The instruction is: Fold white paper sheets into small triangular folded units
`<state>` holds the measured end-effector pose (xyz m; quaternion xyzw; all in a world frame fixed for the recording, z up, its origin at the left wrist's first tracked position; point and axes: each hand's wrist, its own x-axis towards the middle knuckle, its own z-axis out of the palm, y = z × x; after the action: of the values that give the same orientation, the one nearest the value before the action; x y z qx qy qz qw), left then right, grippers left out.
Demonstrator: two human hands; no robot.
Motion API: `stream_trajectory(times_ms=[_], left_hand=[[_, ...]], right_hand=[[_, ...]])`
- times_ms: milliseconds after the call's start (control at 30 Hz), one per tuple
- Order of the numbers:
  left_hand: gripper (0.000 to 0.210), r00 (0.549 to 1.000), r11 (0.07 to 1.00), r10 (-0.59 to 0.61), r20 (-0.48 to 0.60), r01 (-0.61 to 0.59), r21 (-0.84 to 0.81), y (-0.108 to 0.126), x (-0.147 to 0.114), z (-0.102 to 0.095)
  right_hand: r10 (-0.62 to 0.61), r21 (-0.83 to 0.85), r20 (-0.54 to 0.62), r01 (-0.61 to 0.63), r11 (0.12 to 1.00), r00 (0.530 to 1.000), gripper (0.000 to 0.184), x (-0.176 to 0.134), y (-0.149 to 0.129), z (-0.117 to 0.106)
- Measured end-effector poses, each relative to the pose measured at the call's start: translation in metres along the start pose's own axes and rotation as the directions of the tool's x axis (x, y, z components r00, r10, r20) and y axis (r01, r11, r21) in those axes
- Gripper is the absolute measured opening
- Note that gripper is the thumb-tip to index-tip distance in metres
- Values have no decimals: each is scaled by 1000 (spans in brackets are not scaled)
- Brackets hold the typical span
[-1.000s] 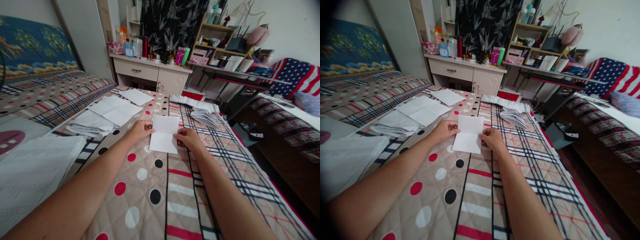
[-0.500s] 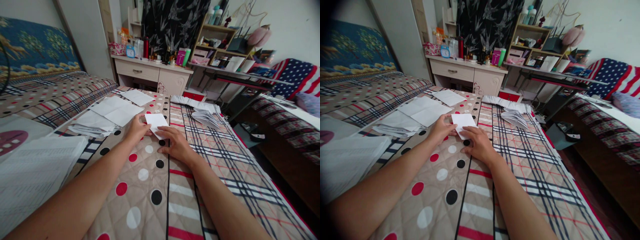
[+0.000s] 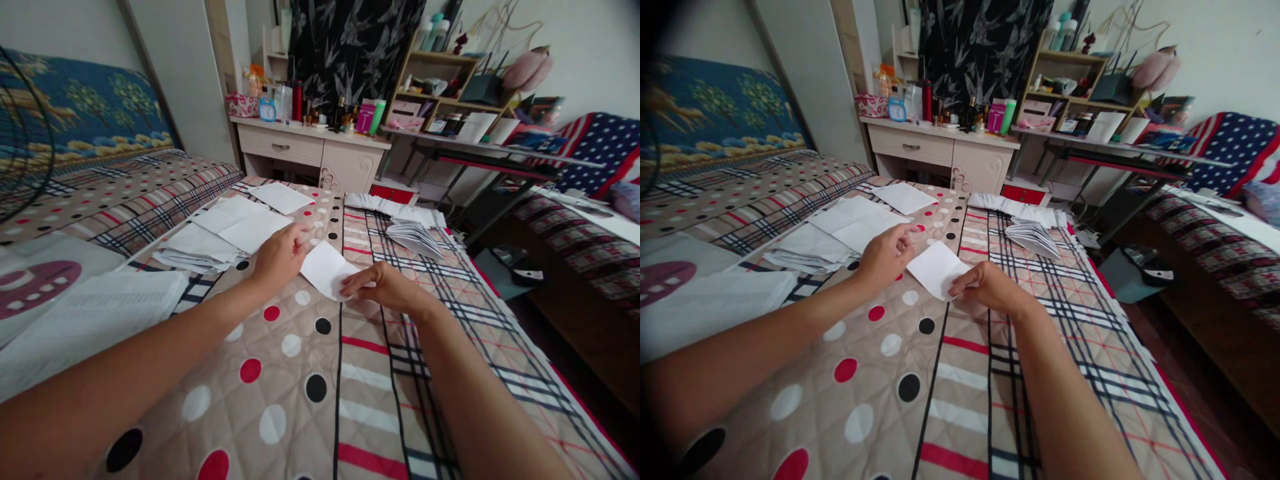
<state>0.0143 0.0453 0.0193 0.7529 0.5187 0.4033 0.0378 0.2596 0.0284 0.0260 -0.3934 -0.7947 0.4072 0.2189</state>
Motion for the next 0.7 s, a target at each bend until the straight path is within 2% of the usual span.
stream_trajectory(times_ms=[33,67,133,167,200,233,367,533,700], left_hand=[[24,985,988,152,80,-154,22,3,-4,-5],[19,943,959,278,182,-283,2,6,-10,-8],[19,789,880,465,402,-459,-118,9,-23,-12],[23,710,843,523,472,-514,-161,8,-29,-12],[29,666,826,543,512,-535,-180,7,-34,-11],[33,649,822,542,534,-540,-178,6,-39,-10],[32,667,808,549,504,-579,-114,0,-51,-6],[29,741,800,592,317,-586,-126,1,-61,1],[26,759,805,592,271,-573,-153,1,-64,2]], right_hand=[[38,-3,21,-38,999,999,13,-2,-4,-4],[66,-1,39,-66,998,997,14,-4,-7,-8],[102,11,51,-103,995,993,14,-8,-10,-11],[108,23,52,-109,994,993,14,-8,-10,-12],[109,34,46,-111,993,993,12,-9,-9,-12],[106,46,31,-108,993,994,10,-9,-8,-11],[96,103,-51,-90,991,994,16,-8,1,-7],[85,58,-126,-79,995,988,28,-5,8,-2],[174,52,-180,-167,985,968,34,-4,12,2]])
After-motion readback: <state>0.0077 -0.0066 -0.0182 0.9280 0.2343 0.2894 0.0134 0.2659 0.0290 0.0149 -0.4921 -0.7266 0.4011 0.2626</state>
